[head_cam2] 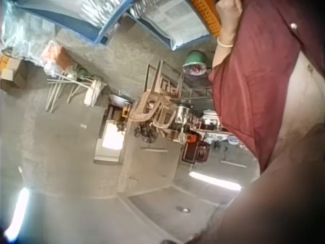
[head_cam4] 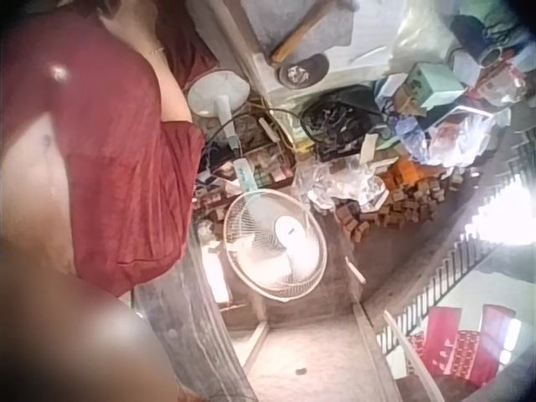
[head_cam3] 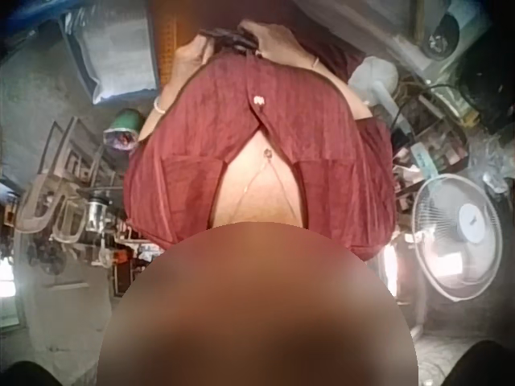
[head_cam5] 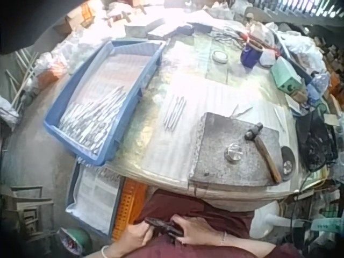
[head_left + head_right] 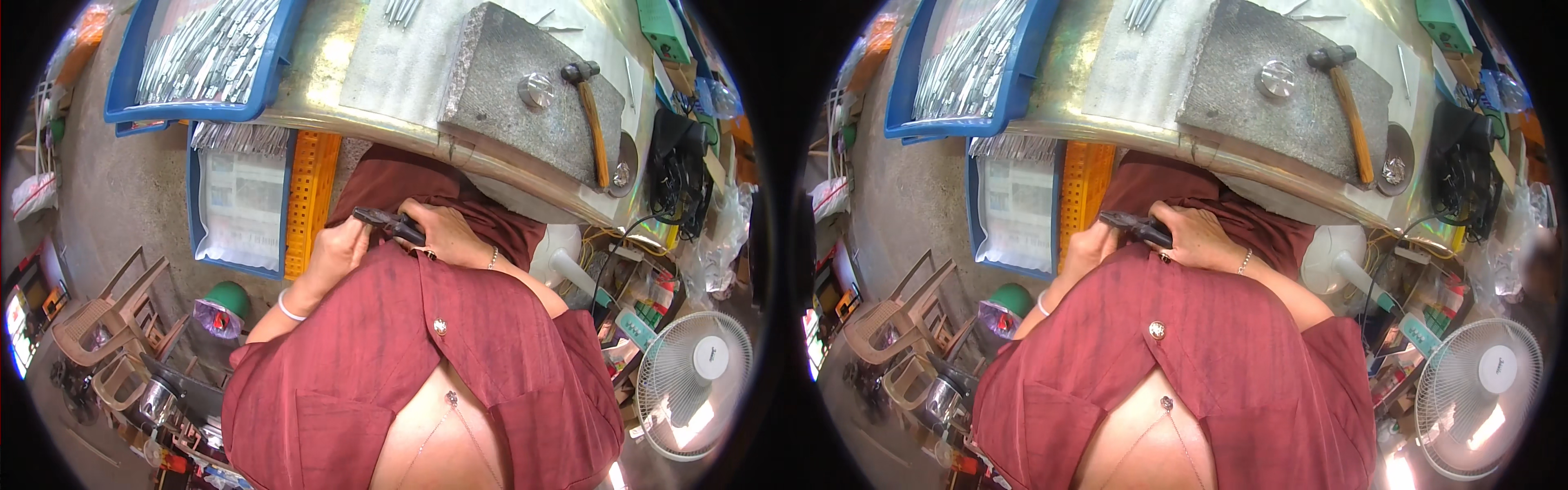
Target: The recorder uses a hammer and a punch to shape or mark small metal rods on an anvil block at a workshop table.
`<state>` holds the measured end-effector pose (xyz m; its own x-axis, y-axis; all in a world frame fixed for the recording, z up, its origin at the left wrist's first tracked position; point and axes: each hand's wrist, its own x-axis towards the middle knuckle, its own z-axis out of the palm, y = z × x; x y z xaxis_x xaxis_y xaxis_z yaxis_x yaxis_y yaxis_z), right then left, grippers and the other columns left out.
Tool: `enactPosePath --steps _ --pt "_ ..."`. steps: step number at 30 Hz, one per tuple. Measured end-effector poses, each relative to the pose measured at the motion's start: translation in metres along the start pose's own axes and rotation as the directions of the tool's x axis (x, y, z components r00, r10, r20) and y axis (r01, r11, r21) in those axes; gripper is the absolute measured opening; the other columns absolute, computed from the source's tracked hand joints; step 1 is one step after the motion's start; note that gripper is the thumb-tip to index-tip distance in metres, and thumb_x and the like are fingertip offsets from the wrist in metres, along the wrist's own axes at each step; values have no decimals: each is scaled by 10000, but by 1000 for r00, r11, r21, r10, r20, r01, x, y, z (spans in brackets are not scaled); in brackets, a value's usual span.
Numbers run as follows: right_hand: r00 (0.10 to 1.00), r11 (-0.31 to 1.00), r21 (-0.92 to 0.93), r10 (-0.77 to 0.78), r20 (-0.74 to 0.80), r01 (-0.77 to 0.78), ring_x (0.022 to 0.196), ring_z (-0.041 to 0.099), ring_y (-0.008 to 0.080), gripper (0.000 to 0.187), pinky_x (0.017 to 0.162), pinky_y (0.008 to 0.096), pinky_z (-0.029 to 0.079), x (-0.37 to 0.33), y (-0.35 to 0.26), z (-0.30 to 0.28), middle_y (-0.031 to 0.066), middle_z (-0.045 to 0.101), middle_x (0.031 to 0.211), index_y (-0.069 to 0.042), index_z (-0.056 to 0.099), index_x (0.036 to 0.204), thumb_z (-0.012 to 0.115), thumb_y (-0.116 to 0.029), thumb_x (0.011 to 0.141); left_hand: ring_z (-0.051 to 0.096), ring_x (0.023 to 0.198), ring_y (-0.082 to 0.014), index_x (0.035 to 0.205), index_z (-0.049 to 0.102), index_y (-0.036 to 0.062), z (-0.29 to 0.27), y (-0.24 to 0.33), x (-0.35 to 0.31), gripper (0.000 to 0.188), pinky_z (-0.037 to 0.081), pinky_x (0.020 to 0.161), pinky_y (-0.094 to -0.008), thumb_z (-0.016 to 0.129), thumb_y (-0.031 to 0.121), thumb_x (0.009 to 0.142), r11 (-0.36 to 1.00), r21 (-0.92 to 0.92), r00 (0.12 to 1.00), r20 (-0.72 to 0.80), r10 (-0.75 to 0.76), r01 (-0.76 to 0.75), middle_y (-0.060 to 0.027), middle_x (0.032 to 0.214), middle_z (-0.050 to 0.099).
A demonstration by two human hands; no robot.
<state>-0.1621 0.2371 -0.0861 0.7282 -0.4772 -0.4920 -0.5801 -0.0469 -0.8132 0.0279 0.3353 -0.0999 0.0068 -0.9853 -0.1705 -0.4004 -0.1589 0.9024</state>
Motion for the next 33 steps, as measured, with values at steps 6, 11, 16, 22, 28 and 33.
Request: enactPosePath --steps 6,11,16,22,28,33 --pt "999 998 -62 14 -32 -16 701 598 327 301 598 409 421 2 -2 1 144 613 763 -49 514 938 657 -266 787 602 597 -304 900 565 -1 -6 -16 5 92 470 491 -342 582 -10 810 952 241 981 15 192 -190 -124 648 576" --pt "998 990 -136 -51 -23 47 751 615 347 287 640 430 447 0 -2 5 174 622 776 -35 527 930 637 -259 789 527 456 -180 790 534 46 3 -52 -10 125 399 398 -298 520 85 909 909 -412 998 -25 60 -65 8 548 478" --pt "928 987 126 141 -344 -103 759 593 341 337 681 413 441 -12 36 -9 193 599 809 -12 525 1029 623 -264 829 247 380 -18 806 505 91 -51 -93 -78 192 182 356 -196 476 213 951 -412 -797 789 564 -245 442 73 532 318" --pt "974 999 18 45 -224 -42 834 584 410 425 719 428 453 5 -1 -17 226 604 859 -19 509 1108 625 -312 823 252 438 -6 969 532 59 -37 9 7 152 186 395 -187 471 197 965 488 -777 905 246 -348 398 87 567 334" --pt "998 995 -76 53 -45 -57 886 568 404 410 731 446 442 7 -12 -16 212 578 894 -48 398 1110 605 -292 853 267 452 -2 994 525 68 -10 14 39 131 198 407 -182 481 188 966 410 -869 946 174 -273 278 86 584 360" --pt "990 999 -54 -6 -140 -2 923 557 388 404 760 437 439 11 -15 -12 217 555 993 -34 398 1108 606 -274 858 272 456 0 993 519 78 -1 16 42 110 199 410 -178 509 182 955 329 -906 953 196 -232 266 88 599 373"
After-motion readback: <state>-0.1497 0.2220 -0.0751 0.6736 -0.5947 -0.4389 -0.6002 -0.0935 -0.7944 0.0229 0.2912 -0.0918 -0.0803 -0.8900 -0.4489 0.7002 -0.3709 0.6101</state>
